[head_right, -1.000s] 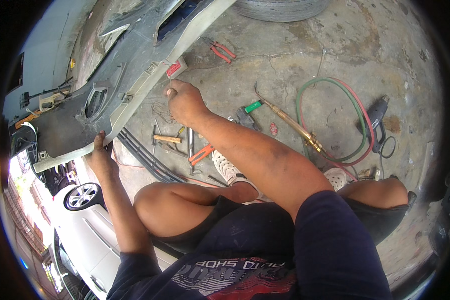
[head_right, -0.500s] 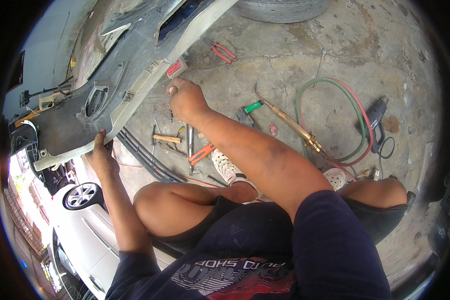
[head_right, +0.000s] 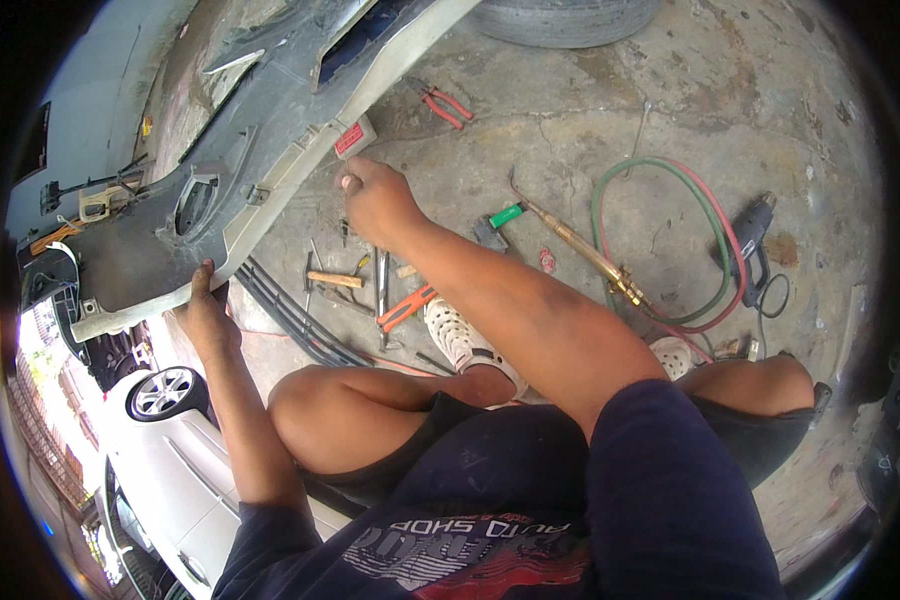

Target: The person heats a plastic car bumper using a gas torch and a wire. They then use pliers to squeeze and join the heated plastic edges together.

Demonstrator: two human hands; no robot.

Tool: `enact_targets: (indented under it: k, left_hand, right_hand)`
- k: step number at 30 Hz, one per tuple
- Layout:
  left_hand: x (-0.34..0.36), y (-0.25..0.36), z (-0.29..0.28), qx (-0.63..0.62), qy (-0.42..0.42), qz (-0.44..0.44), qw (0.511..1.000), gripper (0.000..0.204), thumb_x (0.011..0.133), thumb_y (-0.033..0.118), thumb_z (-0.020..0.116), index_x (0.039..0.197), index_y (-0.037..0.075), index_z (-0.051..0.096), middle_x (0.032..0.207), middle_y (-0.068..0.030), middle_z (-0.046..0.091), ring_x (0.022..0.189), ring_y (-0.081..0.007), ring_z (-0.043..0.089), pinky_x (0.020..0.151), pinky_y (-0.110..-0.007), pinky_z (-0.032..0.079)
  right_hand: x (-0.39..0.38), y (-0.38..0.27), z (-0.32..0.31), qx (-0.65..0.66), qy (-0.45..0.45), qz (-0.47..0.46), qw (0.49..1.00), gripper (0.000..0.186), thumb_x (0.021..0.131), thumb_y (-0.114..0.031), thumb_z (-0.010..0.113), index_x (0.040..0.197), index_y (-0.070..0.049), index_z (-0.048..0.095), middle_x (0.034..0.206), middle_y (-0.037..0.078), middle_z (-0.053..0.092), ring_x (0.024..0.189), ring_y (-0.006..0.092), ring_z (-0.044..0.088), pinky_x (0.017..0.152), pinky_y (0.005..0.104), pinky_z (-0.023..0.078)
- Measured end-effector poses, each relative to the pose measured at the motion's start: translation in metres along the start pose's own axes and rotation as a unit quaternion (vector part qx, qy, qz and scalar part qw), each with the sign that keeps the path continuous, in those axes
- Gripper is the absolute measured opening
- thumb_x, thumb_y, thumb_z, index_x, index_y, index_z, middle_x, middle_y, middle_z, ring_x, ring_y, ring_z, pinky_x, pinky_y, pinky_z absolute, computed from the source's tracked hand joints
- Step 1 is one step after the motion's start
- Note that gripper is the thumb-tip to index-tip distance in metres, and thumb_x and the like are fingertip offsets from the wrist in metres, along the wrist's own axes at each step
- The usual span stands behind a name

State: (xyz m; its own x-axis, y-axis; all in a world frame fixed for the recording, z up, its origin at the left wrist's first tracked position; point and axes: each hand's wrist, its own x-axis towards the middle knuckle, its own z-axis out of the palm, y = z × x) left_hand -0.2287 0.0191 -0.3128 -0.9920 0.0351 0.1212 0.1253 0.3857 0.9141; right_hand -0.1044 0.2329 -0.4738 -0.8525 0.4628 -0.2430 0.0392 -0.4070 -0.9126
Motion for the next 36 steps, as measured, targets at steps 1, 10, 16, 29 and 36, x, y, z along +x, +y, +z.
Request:
enact_targets:
  k: [1,10,16,29,36]
  left_hand:
    - [-0.001,0.0,-0.001,0.002,-0.005,0.003,1.0,0.056,0.091,-0.001,0.077,0.139,-0.011,0.049,0.123,-0.0206,0.065,0.108,-0.0279,0.071,0.095,-0.04,0.062]
    - [-0.005,0.006,0.006,0.005,-0.004,0.012,1.0,0.055,0.093,0.001,0.076,0.14,-0.01,0.049,0.121,-0.0198,0.066,0.106,-0.027,0.071,0.094,-0.04,0.063]
    - [-0.006,0.006,0.004,0.01,-0.001,0.015,1.0,0.053,0.093,0.001,0.076,0.137,-0.013,0.05,0.119,-0.0201,0.066,0.106,-0.027,0.071,0.094,-0.041,0.062]
    - [-0.001,-0.001,0.0,0.012,0.011,0.003,1.0,0.042,0.093,0.003,0.077,0.126,-0.013,0.056,0.116,-0.0203,0.067,0.105,-0.0278,0.072,0.095,-0.041,0.062]
    - [-0.004,0.003,0.003,-0.001,-0.003,0.007,1.0,0.038,0.093,0.003,0.077,0.123,-0.011,0.058,0.115,-0.0194,0.067,0.105,-0.0272,0.071,0.096,-0.04,0.062]
  right_hand:
    - [-0.006,0.002,-0.001,0.007,-0.003,0.0,1.0,0.022,0.113,-0.018,0.051,0.113,-0.001,0.066,0.082,0.006,0.059,0.075,0.0152,0.059,0.067,0.0359,0.059]
    - [-0.003,0.004,-0.012,0.127,-0.016,0.024,0.991,0.022,0.113,-0.017,0.048,0.119,-0.001,0.063,0.081,0.003,0.054,0.074,0.0141,0.054,0.069,0.0364,0.06]
    - [-0.001,-0.003,-0.014,0.146,-0.027,0.043,0.988,0.023,0.112,-0.016,0.047,0.119,0.0,0.063,0.083,0.003,0.053,0.076,0.0143,0.054,0.068,0.0371,0.061]
    - [-0.004,-0.008,-0.015,0.101,-0.01,0.022,0.995,0.023,0.111,-0.015,0.049,0.115,0.001,0.065,0.084,0.004,0.056,0.076,0.0141,0.053,0.064,0.0352,0.058]
    - [0.003,-0.005,-0.015,-0.021,0.031,-0.014,0.999,0.024,0.11,-0.018,0.053,0.113,-0.001,0.069,0.087,0.008,0.063,0.078,0.0181,0.062,0.063,0.0378,0.06]
